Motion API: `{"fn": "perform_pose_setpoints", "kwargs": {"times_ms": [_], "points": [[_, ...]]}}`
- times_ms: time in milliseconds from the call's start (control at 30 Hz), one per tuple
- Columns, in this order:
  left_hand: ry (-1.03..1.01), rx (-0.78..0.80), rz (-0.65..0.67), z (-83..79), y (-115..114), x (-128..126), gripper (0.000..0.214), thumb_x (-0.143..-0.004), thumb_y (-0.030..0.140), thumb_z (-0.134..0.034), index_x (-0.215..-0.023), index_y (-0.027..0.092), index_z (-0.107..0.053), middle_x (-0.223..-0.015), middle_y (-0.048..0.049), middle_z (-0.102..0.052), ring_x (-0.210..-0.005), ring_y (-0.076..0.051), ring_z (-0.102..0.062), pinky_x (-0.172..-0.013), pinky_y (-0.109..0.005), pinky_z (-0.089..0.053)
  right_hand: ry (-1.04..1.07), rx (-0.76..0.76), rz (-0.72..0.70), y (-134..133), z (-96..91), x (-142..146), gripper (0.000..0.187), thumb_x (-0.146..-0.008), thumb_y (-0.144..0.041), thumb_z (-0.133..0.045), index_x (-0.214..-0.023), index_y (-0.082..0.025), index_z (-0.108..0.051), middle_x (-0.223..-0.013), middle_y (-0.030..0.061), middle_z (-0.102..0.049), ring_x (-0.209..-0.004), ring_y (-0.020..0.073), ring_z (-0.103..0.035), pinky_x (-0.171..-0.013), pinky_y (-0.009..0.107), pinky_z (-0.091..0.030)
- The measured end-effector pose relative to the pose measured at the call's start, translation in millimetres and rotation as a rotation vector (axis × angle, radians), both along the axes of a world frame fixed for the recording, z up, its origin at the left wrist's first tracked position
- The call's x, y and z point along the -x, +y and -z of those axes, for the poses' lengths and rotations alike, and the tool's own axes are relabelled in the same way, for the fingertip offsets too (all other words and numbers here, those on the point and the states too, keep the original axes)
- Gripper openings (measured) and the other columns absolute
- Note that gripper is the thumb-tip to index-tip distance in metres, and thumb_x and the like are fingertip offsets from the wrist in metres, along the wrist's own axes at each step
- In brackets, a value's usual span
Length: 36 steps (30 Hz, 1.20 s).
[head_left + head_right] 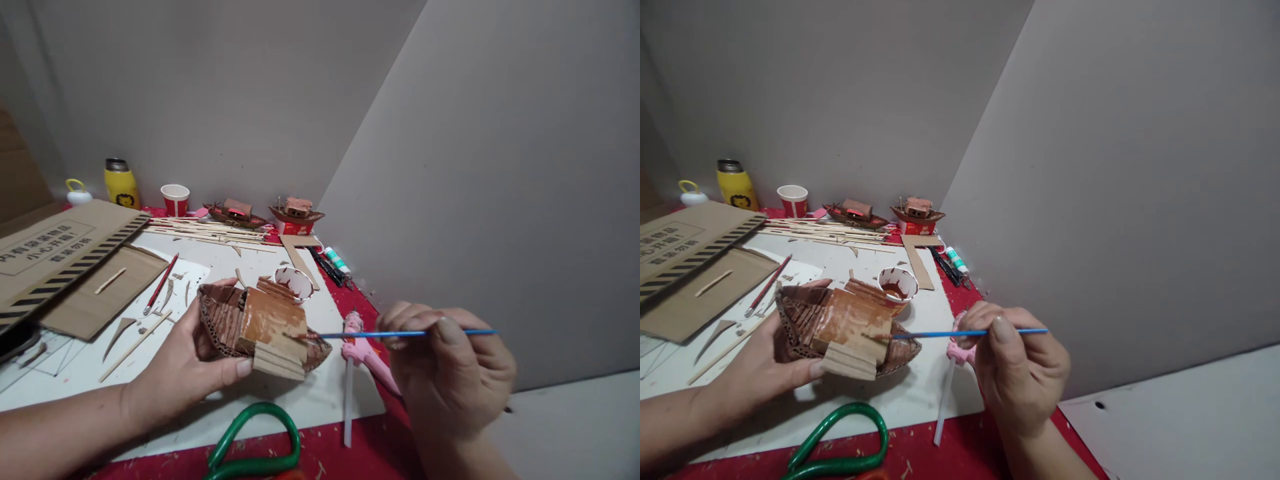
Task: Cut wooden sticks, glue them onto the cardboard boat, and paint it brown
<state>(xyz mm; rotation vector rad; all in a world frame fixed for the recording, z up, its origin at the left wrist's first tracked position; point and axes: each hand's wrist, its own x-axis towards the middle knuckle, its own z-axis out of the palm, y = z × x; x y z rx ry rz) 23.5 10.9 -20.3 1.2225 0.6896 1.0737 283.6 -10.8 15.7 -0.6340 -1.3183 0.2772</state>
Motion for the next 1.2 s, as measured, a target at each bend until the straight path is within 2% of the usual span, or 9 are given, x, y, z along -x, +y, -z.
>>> {"fn": "perform_pose_setpoints", "kwargs": {"times_ms": [67, 167, 233, 400, 500, 667, 833, 933, 1200], "points": [[-0.005, 0.011, 0.0, 0.3, 1, 0, 0.104, -0.07, 0.028, -0.088, -0.155, 0.024, -0.028, -0.135, -0.016, -0.067, -0.122, -0.033, -0.066, -0.099, -0.036, -0.056, 0.029, 0.001, 0.049, 1, -0.8, -1, 0.018, -0.087, -0.031, -0.073, -0.072, -0.021, -0.071, -0.054, -0.0025, -0.062, -0.044, 0.0132, -0.056, -0.045, 0.029, -0.047], [-0.011, 0.027, -0.018, 0.8, 2, 0, 0.102, -0.07, 0.03, -0.088, -0.153, 0.022, -0.029, -0.135, -0.0168, -0.067, -0.121, -0.032, -0.066, -0.099, -0.036, -0.056, 0.138, 0.013, 0.255, 9, 1.3, -9, 0.022, -0.081, -0.04, -0.078, -0.073, -0.022, -0.069, -0.058, -0.004, -0.065, -0.044, 0.012, -0.058, -0.044, 0.027, -0.048], [-0.024, 0.038, -0.054, 1.9, 3, 1, 0.101, -0.071, 0.031, -0.088, -0.152, 0.022, -0.03, -0.136, -0.0157, -0.066, -0.124, -0.031, -0.064, -0.102, -0.035, -0.054, 0.157, 0.053, 0.332, 17, 5.7, -15, 0.023, -0.083, -0.041, -0.077, -0.075, -0.02, -0.07, -0.063, -0.0035, -0.067, -0.048, 0.0116, -0.062, -0.047, 0.025, -0.05], [-0.076, 0.059, -0.095, 5.2, 7, 2, 0.091, -0.075, 0.032, -0.084, -0.149, 0.021, -0.032, -0.14, -0.0144, -0.063, -0.128, -0.029, -0.061, -0.104, -0.034, -0.052, -0.073, 0.28, 0.408, 34, 17.2, -23, 0.029, -0.088, -0.047, -0.069, -0.082, -0.018, -0.07, -0.067, 0.0004, -0.071, -0.06, 0.015, -0.068, -0.062, 0.029, -0.055], [-0.098, 0.066, -0.071, 5.5, 8, 1, 0.087, -0.076, 0.031, -0.084, -0.148, 0.02, -0.035, -0.139, -0.0161, -0.064, -0.125, -0.031, -0.063, -0.102, -0.037, -0.053, -0.193, 0.335, 0.38, 42, 15.2, -22, 0.033, -0.089, -0.051, -0.065, -0.082, -0.019, -0.068, -0.067, 0.002, -0.073, -0.061, 0.0162, -0.069, -0.063, 0.029, -0.055], [-0.114, 0.077, -0.055, 2.8, 7, 0, 0.086, -0.076, 0.03, -0.084, -0.148, 0.022, -0.037, -0.139, -0.0153, -0.064, -0.126, -0.031, -0.062, -0.103, -0.038, -0.052, -0.405, 0.421, 0.227, 55, 5.7, -14, 0.034, -0.087, -0.05, -0.067, -0.075, -0.018, -0.07, -0.063, 0.0019, -0.07, -0.058, 0.0155, -0.064, -0.057, 0.027, -0.051], [-0.1, 0.05, -0.071, -1.0, 6, -1, 0.083, -0.074, 0.031, -0.084, -0.145, 0.022, -0.043, -0.138, -0.015, -0.065, -0.125, -0.032, -0.063, -0.103, -0.04, -0.052, -0.538, 0.478, 0.125, 63, 8.5, -4, 0.031, -0.084, -0.046, -0.068, -0.07, -0.02, -0.074, -0.062, 0.001, -0.07, -0.053, 0.014, -0.059, -0.051, 0.025, -0.047], [-0.09, 0.04, -0.077, -0.7, 6, -1, 0.08, -0.074, 0.031, -0.084, -0.143, 0.021, -0.046, -0.137, -0.0153, -0.066, -0.124, -0.033, -0.063, -0.104, -0.042, -0.051, -0.536, 0.467, 0.14, 62, 9.4, -2, 0.029, -0.084, -0.046, -0.068, -0.072, -0.021, -0.075, -0.061, 0.0008, -0.07, -0.052, 0.0143, -0.059, -0.051, 0.025, -0.047], [-0.087, 0.066, -0.065, 1.4, 7, 0, 0.081, -0.075, 0.031, -0.084, -0.144, 0.022, -0.044, -0.139, -0.0146, -0.065, -0.126, -0.031, -0.062, -0.104, -0.039, -0.05, -0.361, 0.381, 0.328, 50, 9.6, -11, 0.027, -0.088, -0.044, -0.067, -0.081, -0.019, -0.074, -0.066, 0.0022, -0.072, -0.06, 0.0163, -0.064, -0.06, 0.028, -0.05]]}}
